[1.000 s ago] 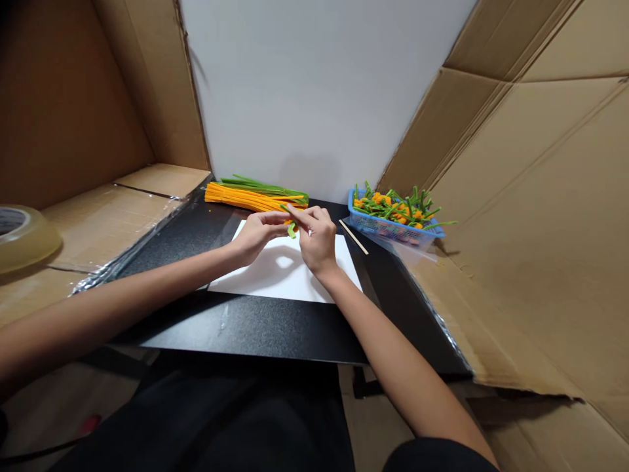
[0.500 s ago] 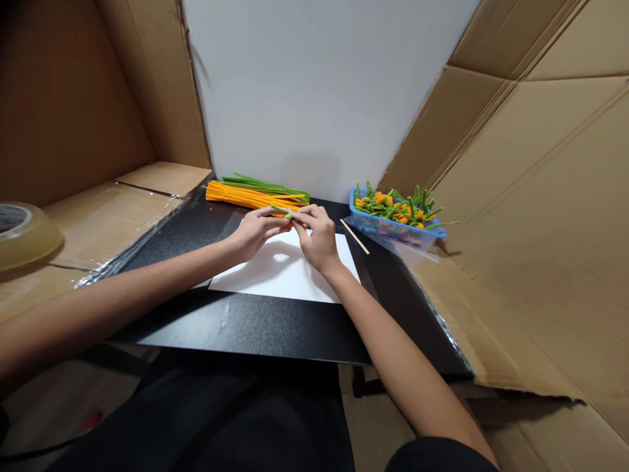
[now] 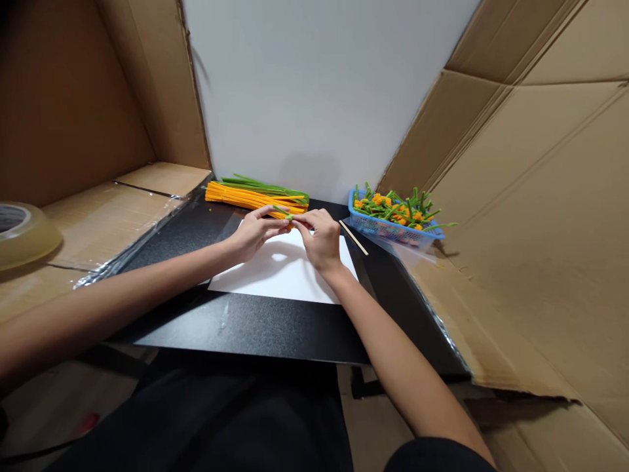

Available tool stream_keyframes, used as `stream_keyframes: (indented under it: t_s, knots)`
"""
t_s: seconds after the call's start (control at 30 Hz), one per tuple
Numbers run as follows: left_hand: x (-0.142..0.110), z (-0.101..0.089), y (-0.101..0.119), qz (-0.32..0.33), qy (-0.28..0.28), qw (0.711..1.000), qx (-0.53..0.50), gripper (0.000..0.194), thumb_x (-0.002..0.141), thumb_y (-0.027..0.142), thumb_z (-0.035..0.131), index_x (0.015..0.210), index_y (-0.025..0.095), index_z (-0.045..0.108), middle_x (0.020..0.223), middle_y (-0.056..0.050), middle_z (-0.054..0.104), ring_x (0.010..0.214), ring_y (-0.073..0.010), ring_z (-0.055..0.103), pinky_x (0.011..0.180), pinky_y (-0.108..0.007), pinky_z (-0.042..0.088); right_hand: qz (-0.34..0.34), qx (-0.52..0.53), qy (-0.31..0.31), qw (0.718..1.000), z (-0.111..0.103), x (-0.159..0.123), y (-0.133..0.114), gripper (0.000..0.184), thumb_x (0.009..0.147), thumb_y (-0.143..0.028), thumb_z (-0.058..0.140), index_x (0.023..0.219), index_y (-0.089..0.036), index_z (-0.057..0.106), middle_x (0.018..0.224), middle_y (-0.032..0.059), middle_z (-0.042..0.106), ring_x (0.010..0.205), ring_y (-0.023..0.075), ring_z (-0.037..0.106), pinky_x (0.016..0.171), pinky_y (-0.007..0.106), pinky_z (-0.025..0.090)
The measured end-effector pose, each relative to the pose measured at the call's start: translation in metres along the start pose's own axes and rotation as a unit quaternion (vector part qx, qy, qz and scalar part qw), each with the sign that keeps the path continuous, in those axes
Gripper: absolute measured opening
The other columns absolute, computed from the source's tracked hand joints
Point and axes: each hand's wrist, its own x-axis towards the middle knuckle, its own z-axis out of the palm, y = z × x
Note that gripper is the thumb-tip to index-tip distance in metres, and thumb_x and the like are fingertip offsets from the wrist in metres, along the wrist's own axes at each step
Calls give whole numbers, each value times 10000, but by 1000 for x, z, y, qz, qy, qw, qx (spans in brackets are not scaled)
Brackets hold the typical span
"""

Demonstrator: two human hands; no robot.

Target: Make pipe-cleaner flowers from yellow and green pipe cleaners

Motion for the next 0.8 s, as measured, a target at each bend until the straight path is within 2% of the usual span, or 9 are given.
stream_keyframes:
  t_s: [0.1,0.27,0.37,0.47,0.6,0.7,0.8]
  knots:
    - [-1,0,-1,-1,-2,1000,2,277,645,4,780,890,122,728,777,-45,736,742,-146,707,955,-392,563,-18,-26,-8,999,0,-1,1,125,917,-207,665,871,-234,778,825,54,752,776,228,623,734,389,509]
    - [-1,2,-5,-7,10,1000,-28,176,665,-17,747,783,107,709,744,-54,733,724,-137,709,936,-362,575,-71,-86,6,994,3,-3,3,169,961,-199,605,892,-235,754,847,65,744,824,240,623,752,393,507]
    - [0,1,-8,-11,4,999,-44,180,650,1,770,760,124,697,731,-36,736,707,-132,712,917,-347,581,-97,-105,0,990,3,-2,4,215,993,-210,553,887,-228,740,833,78,724,815,244,597,757,401,497]
    - [3,-4,-10,14,-41,999,-22,243,617,80,849,818,139,726,786,-36,754,744,-144,722,915,-357,581,-107,-111,-17,988,1,0,4,249,1013,-226,516,878,-224,725,830,89,706,814,249,578,764,413,491]
    - [7,-13,-11,42,-101,994,22,345,597,273,940,853,139,753,850,-63,761,786,-160,724,953,-400,568,-127,-125,-27,984,-2,2,5,254,1017,-217,500,882,-223,715,846,92,702,829,250,578,774,417,494]
    - [8,-16,-12,57,-111,991,47,416,547,329,973,838,133,751,841,-66,756,782,-167,715,934,-412,575,-144,-134,-45,979,-3,2,5,273,1022,-206,478,885,-223,713,852,95,702,839,252,581,777,419,502]
    - [8,-14,-12,58,-81,994,35,441,520,361,983,776,124,714,778,-53,736,745,-160,703,879,-397,594,-156,-139,-47,977,-2,1,4,260,1027,-217,485,909,-225,717,863,95,710,853,249,587,768,406,507]
